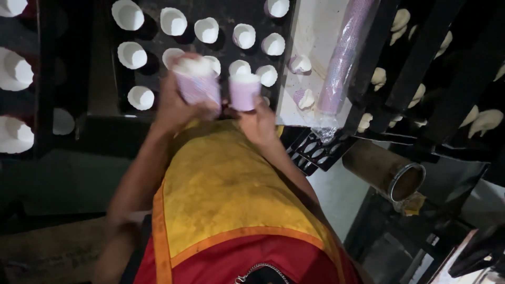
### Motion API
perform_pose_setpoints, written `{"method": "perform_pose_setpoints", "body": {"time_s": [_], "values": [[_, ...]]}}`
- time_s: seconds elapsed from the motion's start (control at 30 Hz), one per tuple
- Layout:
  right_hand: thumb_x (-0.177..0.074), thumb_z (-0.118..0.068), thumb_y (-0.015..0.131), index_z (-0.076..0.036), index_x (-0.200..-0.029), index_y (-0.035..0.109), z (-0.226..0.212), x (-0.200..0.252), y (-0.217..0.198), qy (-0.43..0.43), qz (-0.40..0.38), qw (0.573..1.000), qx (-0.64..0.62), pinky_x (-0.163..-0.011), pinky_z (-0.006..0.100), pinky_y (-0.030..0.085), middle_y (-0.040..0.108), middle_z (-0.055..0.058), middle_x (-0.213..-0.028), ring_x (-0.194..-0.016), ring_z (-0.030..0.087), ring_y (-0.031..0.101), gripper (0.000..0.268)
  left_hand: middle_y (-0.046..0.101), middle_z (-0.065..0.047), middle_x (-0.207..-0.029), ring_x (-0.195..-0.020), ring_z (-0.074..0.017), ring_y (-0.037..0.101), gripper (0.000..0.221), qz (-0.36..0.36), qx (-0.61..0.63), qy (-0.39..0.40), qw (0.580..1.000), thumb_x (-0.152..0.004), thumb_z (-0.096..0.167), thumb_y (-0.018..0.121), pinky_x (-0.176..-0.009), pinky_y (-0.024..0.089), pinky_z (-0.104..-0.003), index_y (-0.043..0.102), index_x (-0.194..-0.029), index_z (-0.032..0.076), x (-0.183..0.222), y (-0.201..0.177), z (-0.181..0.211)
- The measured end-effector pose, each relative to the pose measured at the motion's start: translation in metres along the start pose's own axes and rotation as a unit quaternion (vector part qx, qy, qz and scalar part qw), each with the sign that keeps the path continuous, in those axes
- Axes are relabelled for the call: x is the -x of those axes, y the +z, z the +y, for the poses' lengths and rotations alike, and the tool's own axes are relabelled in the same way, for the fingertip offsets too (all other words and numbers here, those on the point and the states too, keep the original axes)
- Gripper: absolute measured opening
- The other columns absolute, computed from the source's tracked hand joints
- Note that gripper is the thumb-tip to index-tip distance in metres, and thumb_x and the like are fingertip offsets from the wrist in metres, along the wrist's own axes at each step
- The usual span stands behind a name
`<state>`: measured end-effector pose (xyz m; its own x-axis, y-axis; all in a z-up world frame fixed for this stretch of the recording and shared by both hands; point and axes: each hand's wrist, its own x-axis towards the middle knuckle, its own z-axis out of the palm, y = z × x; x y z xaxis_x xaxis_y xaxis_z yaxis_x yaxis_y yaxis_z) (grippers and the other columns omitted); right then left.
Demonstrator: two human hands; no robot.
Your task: The person takes printed paper baking cups and presses them one at a time into the cavities of black trays, filling the tray holes. They briefly open a plastic-wrapped bundle of cups and continue placing cups into the tray cavities.
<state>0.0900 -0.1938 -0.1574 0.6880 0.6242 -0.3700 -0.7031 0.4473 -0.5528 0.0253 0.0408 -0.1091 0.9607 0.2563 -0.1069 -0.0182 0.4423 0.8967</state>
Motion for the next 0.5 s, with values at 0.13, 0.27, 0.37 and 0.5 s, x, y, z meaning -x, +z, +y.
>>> {"method": "perform_pose_setpoints", "body": {"time_s": [0.13,0.27,0.37,0.5], "values": [[-0.108,-0.054,0.042,0.006,-0.146,0.050,-0.023,0.006,-0.013,0.013,0.111,0.972,-0.207,-0.111,0.052,0.050,0.063,0.022,-0.136,-0.128,0.037,0.058,0.072,0.059,-0.008,-0.135,-0.126,-0.0267,0.059,0.092,-0.101,-0.132,-0.027,0.986,-0.069,0.021,0.098,-0.107,0.050,-0.040,0.046,-0.144,0.009,0.008,0.043,0.001],[-0.107,-0.061,0.040,0.008,-0.138,0.053,-0.040,0.025,-0.021,-0.057,0.041,0.991,-0.111,-0.114,0.056,0.048,0.062,0.024,-0.125,-0.128,0.043,0.058,0.076,0.057,-0.019,-0.137,-0.131,-0.0348,0.055,0.094,-0.200,-0.231,0.041,0.951,-0.065,0.023,0.099,-0.109,0.045,-0.044,0.049,-0.143,0.006,0.009,0.069,-0.006],[-0.109,-0.062,0.040,0.008,-0.142,0.053,-0.043,0.037,-0.033,-0.083,-0.010,0.990,-0.113,-0.114,0.056,0.049,0.063,0.026,-0.123,-0.125,0.043,0.060,0.079,0.058,-0.021,-0.136,-0.129,-0.0352,0.058,0.093,-0.228,-0.223,0.031,0.947,-0.065,0.024,0.096,-0.106,0.047,-0.043,0.049,-0.143,0.004,0.003,0.077,-0.001],[-0.090,-0.067,0.041,0.005,-0.123,0.055,-0.054,0.039,0.015,-0.067,0.046,0.991,-0.105,-0.099,0.054,0.052,0.066,0.028,-0.117,-0.115,0.040,0.065,0.081,0.064,-0.023,-0.120,-0.116,-0.0369,0.064,0.100,-0.283,-0.293,-0.138,0.903,-0.064,0.038,0.092,-0.095,0.051,-0.042,0.040,-0.138,-0.005,-0.005,0.088,0.007]]}}
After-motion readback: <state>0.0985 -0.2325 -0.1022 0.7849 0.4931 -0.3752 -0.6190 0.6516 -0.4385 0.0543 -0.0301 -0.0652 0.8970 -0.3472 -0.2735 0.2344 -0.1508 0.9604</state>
